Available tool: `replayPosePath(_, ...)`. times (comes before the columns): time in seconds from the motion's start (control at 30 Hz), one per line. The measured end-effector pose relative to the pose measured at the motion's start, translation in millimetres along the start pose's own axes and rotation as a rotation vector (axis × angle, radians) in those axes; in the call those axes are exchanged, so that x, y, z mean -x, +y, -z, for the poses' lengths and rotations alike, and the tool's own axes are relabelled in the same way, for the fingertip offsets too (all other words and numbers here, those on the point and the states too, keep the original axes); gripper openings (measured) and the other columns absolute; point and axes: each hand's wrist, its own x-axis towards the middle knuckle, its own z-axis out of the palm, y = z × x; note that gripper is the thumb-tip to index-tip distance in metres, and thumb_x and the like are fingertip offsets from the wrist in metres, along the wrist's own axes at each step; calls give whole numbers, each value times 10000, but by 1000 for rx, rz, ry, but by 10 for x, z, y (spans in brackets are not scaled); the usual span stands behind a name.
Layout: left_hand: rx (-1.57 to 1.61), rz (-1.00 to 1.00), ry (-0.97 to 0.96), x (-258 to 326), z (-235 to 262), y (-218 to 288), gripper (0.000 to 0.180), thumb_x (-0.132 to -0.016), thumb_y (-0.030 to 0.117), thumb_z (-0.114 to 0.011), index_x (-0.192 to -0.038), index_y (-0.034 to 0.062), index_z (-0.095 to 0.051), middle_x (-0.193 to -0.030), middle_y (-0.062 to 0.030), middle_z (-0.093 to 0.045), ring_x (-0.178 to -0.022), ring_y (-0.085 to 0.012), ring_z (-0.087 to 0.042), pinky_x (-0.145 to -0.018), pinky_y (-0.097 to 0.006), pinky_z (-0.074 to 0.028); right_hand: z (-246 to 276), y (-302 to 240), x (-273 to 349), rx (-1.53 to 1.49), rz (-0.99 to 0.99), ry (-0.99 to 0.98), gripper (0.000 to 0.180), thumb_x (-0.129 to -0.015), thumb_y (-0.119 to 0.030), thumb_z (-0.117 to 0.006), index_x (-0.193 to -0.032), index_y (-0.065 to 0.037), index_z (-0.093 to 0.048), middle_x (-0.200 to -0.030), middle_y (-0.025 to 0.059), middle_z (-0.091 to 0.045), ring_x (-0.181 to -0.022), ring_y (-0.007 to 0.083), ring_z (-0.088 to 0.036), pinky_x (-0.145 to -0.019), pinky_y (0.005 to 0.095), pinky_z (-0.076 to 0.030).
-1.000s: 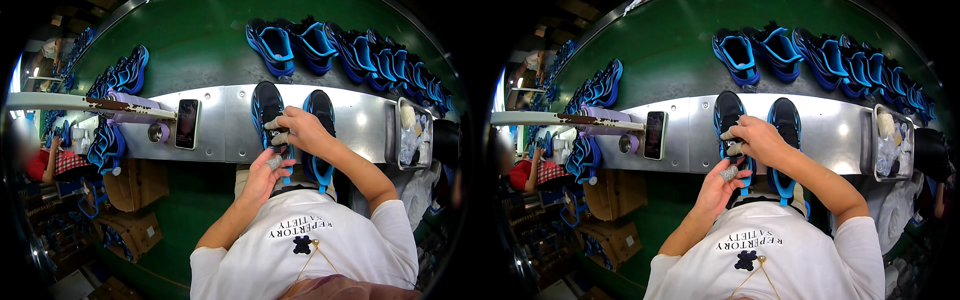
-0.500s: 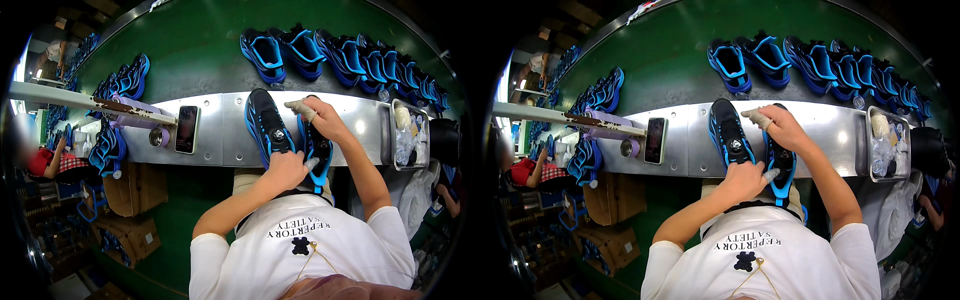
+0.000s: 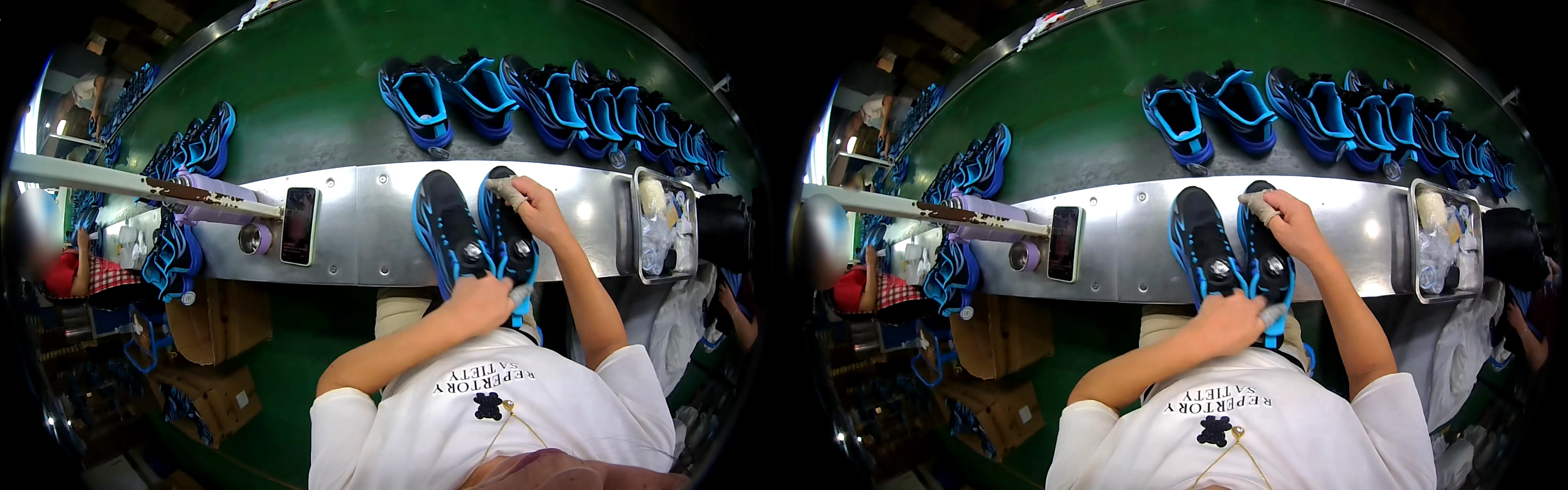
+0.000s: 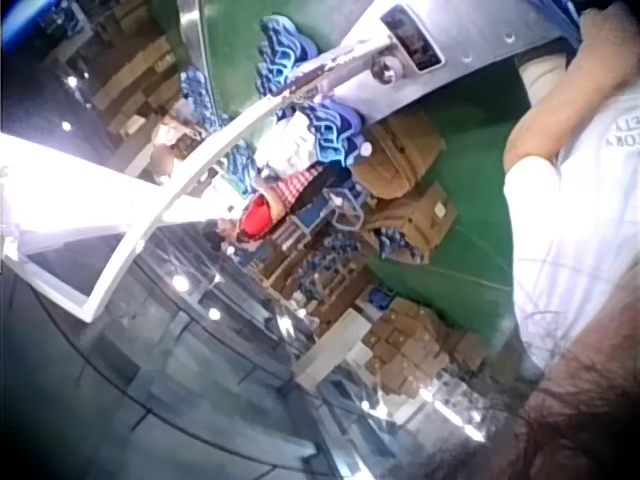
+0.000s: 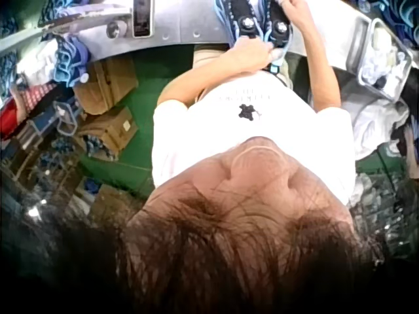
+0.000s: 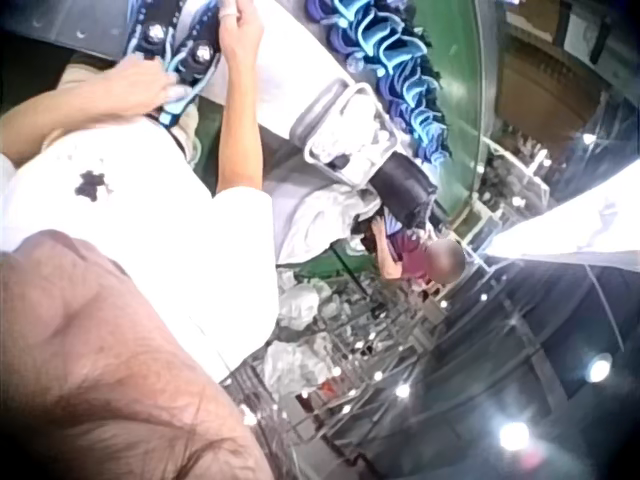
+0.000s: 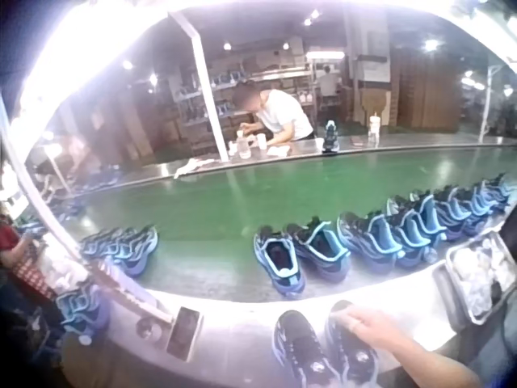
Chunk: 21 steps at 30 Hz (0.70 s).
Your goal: The person uses a piece of cloth to wipe and polish the surfaces of multiple blue and black athletic shoes at a manufacturing station.
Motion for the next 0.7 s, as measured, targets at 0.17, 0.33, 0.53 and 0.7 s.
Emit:
replayPosePath(0.17,454,165,319,486,750,-541,662,-988,578,-338,-825,41,-690,-610,-123,-592,-580,-266,-582,-575,-393,-459,351,33,-36,-91,-11,3,205,-950,-107,-544,-1064,-11,-685,-971,30,-635,-842,108,-570,-757,245,-472)
replayPosePath(0.33,-36,234,438,694,1504,-1097,488,-1015,300,-359,-756,-18,-624,-761,-269,-621,-749,-444,-608,-681,-518,-474,588,195,-228,-53,-60,70,217,-938,-95,-535,-1088,2,-659,-937,42,-623,-802,113,-577,-727,249,-474)
replayPosePath(0.53,-193,403,769,232,2009,-2228,377,-942,329,-478,-944,-7,-649,-894,-276,-629,-849,-449,-597,-741,-489,-456,519,-117,-637,232,135,115,314,-916,-173,-633,-1228,-135,-648,-853,57,-582,-729,135,-546,-664,285,-448)
replayPosePath(0.7,156,172,752,-321,1974,-1603,372,-931,353,-541,-952,6,-675,-991,-226,-657,-971,-401,-606,-872,-455,-471,569,-233,-1054,545,131,59,456,-861,-263,-692,-1303,-223,-586,-894,114,-592,-781,256,-596,-727,366,-483)
